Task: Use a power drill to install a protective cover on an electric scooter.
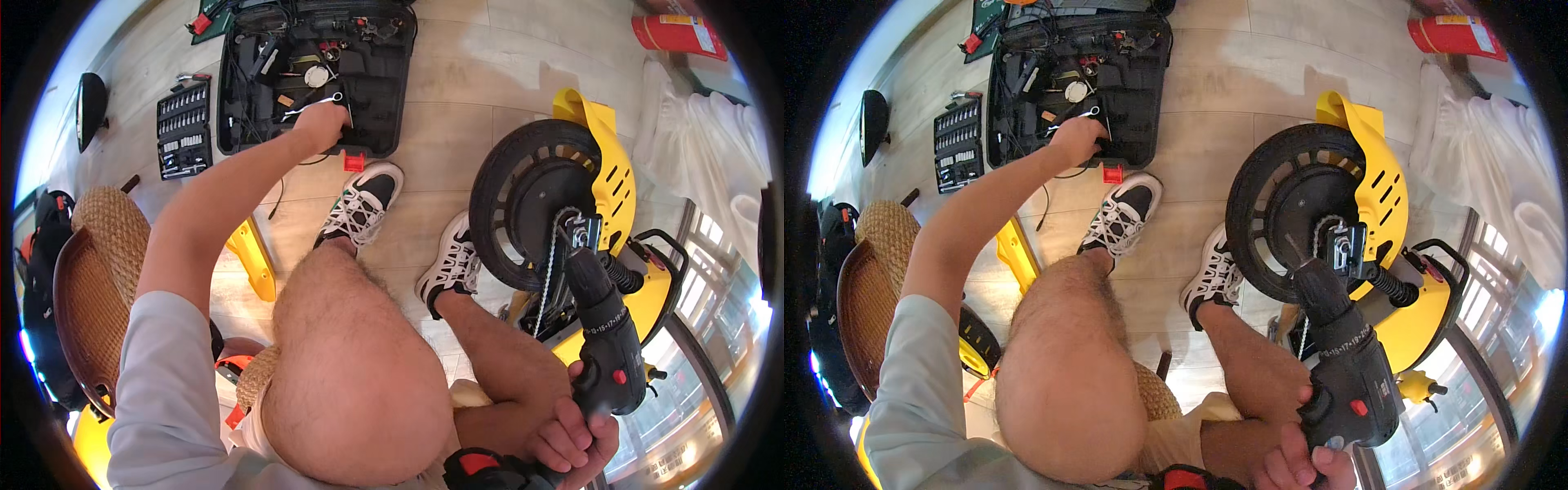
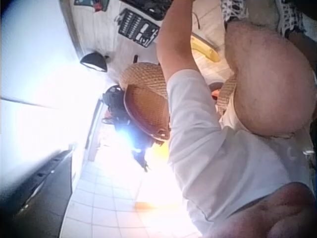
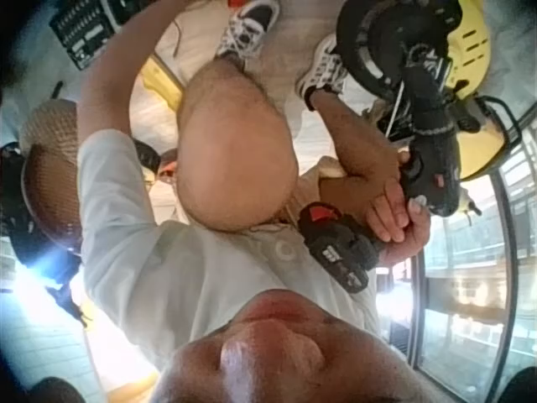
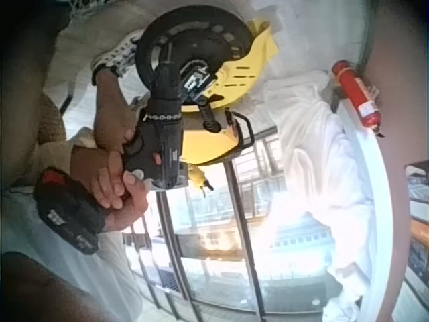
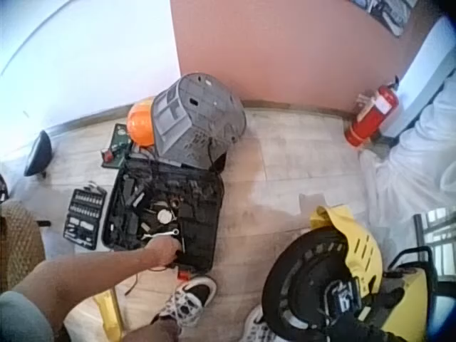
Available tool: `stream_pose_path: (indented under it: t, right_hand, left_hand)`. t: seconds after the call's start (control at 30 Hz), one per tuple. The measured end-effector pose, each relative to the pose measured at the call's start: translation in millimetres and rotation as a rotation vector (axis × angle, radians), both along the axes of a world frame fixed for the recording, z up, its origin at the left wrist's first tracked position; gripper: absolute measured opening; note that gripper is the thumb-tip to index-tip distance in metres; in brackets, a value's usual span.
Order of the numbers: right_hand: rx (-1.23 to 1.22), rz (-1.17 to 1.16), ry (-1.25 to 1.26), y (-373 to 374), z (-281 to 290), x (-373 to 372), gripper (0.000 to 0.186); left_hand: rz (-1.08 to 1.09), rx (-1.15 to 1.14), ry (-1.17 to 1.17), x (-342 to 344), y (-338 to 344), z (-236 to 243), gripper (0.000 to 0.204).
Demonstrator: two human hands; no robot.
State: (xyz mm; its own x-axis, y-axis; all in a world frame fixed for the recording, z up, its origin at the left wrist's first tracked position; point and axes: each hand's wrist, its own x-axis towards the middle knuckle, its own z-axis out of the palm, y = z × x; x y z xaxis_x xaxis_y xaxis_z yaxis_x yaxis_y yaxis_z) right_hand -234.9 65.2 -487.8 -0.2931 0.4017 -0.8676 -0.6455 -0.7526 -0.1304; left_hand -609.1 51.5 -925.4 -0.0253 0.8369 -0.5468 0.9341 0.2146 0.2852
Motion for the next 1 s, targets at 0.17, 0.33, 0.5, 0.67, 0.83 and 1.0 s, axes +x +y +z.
stream_pose_path:
  t: [0.17, 0.33, 0.5, 0.67, 0.83, 1.0]
  right_hand:
    - [-0.014, 0.029, 0.046, -1, -1, -3, 0.054]
    - [-0.037, 0.065, 0.041, -3, 0, -3, 0.053]
    - [-0.044, 0.057, 0.073, -7, 0, -2, 0.054]
    - [-0.002, 0.094, 0.146, -7, -6, 4, 0.052]
    - [0.037, 0.116, 0.188, -8, -5, 6, 0.053]
    - [0.016, 0.033, 0.099, -13, 3, 0, 0.046]
  left_hand:
    - [-0.117, -0.050, -0.044, -4, 9, 2, 0.039]
    - [-0.169, -0.141, -0.140, -7, 13, 3, 0.044]
    - [-0.241, -0.173, -0.142, -3, 23, 1, 0.041]
    - [-0.353, -0.198, 0.118, 9, 24, -5, 0.024]
    - [-0.515, -0.168, 0.165, 10, 26, -2, 0.019]
    - [-0.393, -0.284, 0.157, 6, 28, 2, 0.025]
